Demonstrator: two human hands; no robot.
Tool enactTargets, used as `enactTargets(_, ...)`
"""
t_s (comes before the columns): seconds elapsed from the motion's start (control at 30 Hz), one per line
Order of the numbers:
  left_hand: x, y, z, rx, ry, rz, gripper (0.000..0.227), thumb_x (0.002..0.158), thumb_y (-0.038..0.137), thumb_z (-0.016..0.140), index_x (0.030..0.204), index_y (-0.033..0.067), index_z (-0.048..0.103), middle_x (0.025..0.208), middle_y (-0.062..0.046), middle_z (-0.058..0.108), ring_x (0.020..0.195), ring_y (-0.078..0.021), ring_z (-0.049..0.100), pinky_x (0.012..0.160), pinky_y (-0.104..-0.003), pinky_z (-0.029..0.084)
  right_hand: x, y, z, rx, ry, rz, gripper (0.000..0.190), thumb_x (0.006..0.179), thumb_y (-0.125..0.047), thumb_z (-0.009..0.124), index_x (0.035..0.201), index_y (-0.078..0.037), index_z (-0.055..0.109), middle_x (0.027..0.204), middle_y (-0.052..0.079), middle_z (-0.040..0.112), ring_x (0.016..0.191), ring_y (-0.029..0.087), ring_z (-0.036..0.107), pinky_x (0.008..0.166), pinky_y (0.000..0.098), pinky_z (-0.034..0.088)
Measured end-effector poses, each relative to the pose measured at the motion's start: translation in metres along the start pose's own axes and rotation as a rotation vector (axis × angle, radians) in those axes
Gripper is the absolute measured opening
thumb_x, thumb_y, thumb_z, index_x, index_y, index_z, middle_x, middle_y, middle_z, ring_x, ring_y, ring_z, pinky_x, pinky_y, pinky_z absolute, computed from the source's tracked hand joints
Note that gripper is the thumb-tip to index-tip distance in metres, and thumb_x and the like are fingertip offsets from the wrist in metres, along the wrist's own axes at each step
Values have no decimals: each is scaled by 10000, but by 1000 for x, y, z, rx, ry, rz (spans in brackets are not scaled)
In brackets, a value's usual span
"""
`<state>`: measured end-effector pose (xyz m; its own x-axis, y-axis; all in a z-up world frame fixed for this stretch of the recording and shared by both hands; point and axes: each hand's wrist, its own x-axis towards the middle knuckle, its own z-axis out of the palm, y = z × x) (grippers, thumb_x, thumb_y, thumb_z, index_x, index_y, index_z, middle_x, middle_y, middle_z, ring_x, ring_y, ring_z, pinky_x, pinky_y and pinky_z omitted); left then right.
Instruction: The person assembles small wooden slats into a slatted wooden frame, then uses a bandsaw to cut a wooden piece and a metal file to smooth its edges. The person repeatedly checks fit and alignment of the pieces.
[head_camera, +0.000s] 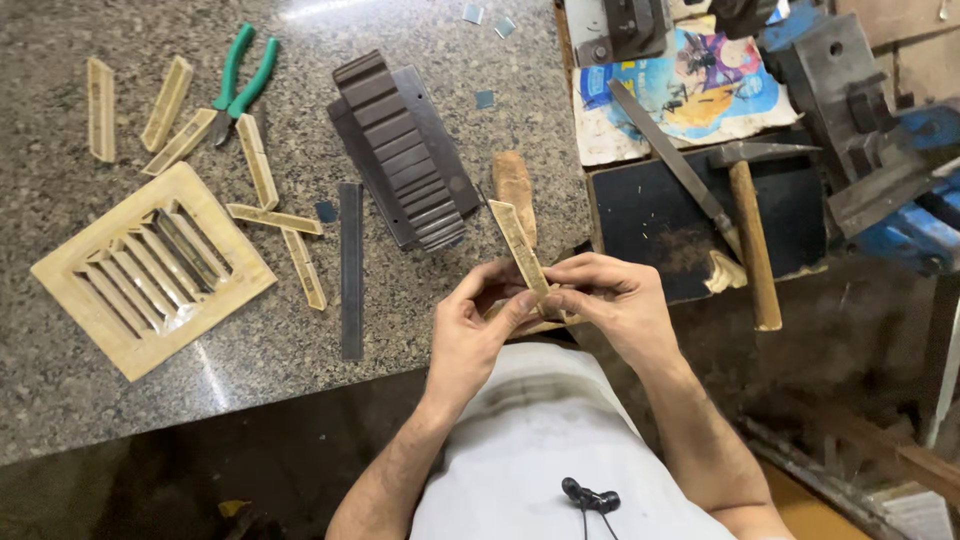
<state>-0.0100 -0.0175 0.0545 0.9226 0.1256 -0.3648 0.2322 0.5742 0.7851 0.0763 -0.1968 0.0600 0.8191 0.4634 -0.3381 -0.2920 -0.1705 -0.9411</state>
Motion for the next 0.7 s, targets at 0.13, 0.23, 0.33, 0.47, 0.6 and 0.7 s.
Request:
enactTargets(0.13,-4,3,2,1,-20,-4,395,968,81,694,1315,-74,584,1179,-146,699,1100,-208,706,942,-358,654,-5,-1,-3,37,-8,-42,231,820,42,808,1050,48,787,1046,115,765,930,138,718,820,251,599)
enactTargets(0.23,-5,4,3,28,-26,4,402,968,76,697,1322,-75,580,1178,-148,693,1105,-206,702,948,-358,652,-8,-3,-4,70,-21,-69,232,800,47,813,1030,52,779,1059,119,762,952,142,724,829,264,616)
enactTargets(0.33,-7,6,5,29,-16,-7,403,965,79,698,1316,-78,579,1190,-141,684,1113,-205,696,946,-363,654,-11,-3,-3,78,-16,-64,237,798,54,815,1031,55,770,1065,127,763,958,147,727,834,265,615)
enactTargets(0.47,-2,3,4,46,-11,-55,412,951,87,692,1316,-67,578,1175,-134,695,1101,-199,704,925,-374,662,-8,11,-8,-3,-5,-88,224,825,24,814,1044,49,772,1052,117,766,947,125,714,814,251,589)
enactTargets(0.6,13,-11,-7,189,42,-50,396,969,105,666,1327,-50,596,1174,-120,724,1092,-175,724,933,-339,656,13,48,-28,12,175,96,249,846,-37,793,1089,13,774,941,98,782,785,126,710,687,259,564)
enactTargets(0.7,24,-21,-22,125,134,-27,358,1001,125,628,1321,-34,619,1134,-95,738,1042,-134,719,859,-283,631,41,74,-52,-101,381,-13,247,892,-62,809,1123,18,776,975,49,777,833,93,690,761,230,557)
